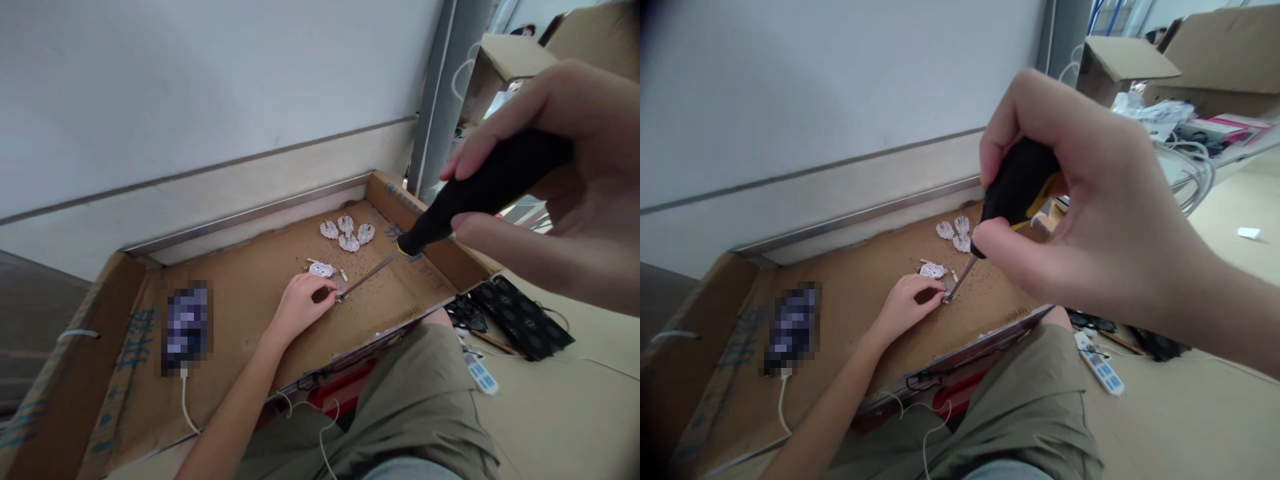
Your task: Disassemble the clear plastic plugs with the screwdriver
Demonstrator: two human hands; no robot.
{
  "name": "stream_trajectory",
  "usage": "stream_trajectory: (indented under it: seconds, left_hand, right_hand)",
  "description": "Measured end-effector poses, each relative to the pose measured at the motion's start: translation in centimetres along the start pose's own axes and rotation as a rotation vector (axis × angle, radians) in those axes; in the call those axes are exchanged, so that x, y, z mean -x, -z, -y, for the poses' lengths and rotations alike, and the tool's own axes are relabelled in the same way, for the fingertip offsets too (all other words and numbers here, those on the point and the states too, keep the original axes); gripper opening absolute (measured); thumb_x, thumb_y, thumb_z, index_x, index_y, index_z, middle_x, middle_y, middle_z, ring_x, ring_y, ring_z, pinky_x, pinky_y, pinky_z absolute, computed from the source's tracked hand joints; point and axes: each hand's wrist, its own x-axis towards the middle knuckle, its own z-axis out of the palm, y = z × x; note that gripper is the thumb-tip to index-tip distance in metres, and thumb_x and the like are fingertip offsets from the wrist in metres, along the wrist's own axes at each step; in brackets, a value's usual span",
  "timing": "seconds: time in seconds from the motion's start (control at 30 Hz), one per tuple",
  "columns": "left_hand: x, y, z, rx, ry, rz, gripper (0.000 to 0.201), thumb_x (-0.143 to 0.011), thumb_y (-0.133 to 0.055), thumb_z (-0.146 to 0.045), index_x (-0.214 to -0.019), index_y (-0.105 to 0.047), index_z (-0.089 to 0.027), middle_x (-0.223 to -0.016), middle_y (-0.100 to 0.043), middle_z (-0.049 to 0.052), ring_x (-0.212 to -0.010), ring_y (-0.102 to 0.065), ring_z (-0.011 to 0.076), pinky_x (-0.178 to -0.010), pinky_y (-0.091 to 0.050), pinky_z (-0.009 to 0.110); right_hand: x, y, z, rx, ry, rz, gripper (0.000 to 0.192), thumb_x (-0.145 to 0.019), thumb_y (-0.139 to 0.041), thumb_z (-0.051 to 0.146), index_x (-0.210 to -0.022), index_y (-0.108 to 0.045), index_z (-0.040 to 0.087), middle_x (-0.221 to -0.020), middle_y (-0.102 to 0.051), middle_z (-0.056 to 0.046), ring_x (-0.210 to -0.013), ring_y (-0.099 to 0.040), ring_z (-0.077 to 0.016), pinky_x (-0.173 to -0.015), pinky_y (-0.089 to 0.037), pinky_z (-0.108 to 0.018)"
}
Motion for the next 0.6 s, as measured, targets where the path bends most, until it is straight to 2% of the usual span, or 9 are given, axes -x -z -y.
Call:
stream_trajectory:
  seconds: [0.23,0.3,0.43,0.6]
  left_hand:
    - [0.06,-0.04,0.0,0.011,0.004,0.009,0.009,-0.081,-0.059,-0.026,-0.085,-0.067,-0.026,-0.089,-0.073,-0.001,-0.088,-0.065,0.0173,-0.085,-0.044,0.035]
    - [0.05,-0.03,-0.08,0.013,0.001,0.019,0.009,-0.08,-0.06,-0.025,-0.084,-0.067,-0.026,-0.089,-0.073,-0.002,-0.088,-0.065,0.0173,-0.085,-0.044,0.035]
    - [0.0,-0.06,-0.18,-0.023,-0.003,0.038,0.007,-0.078,-0.06,-0.024,-0.082,-0.066,-0.026,-0.087,-0.073,-0.002,-0.086,-0.064,0.0174,-0.087,-0.042,0.037]
    - [0.02,-0.27,-0.42,-0.064,-0.015,0.045,0.006,-0.078,-0.06,-0.024,-0.08,-0.065,-0.026,-0.083,-0.072,-0.003,-0.083,-0.063,0.0174,-0.089,-0.039,0.039]
  right_hand:
    - [-0.28,0.44,-0.16,-0.015,0.003,-0.007,0.024,-0.07,-0.062,0.03,-0.084,-0.047,0.017,-0.094,-0.053,-0.002,-0.086,-0.055,-0.0118,-0.071,-0.048,-0.024]
    - [-0.37,0.49,-0.14,0.001,0.0,0.002,0.024,-0.071,-0.062,0.032,-0.084,-0.048,0.017,-0.092,-0.053,-0.001,-0.084,-0.055,-0.011,-0.069,-0.048,-0.022]
    - [-0.42,0.51,-0.13,0.07,0.025,0.008,0.025,-0.072,-0.063,0.034,-0.085,-0.051,0.016,-0.086,-0.054,-0.001,-0.071,-0.053,-0.0066,-0.053,-0.042,-0.018]
    - [-0.34,0.69,-0.36,0.05,0.02,0.011,0.026,-0.072,-0.064,0.034,-0.087,-0.051,0.016,-0.087,-0.054,0.0,-0.073,-0.053,-0.0061,-0.056,-0.043,-0.017]
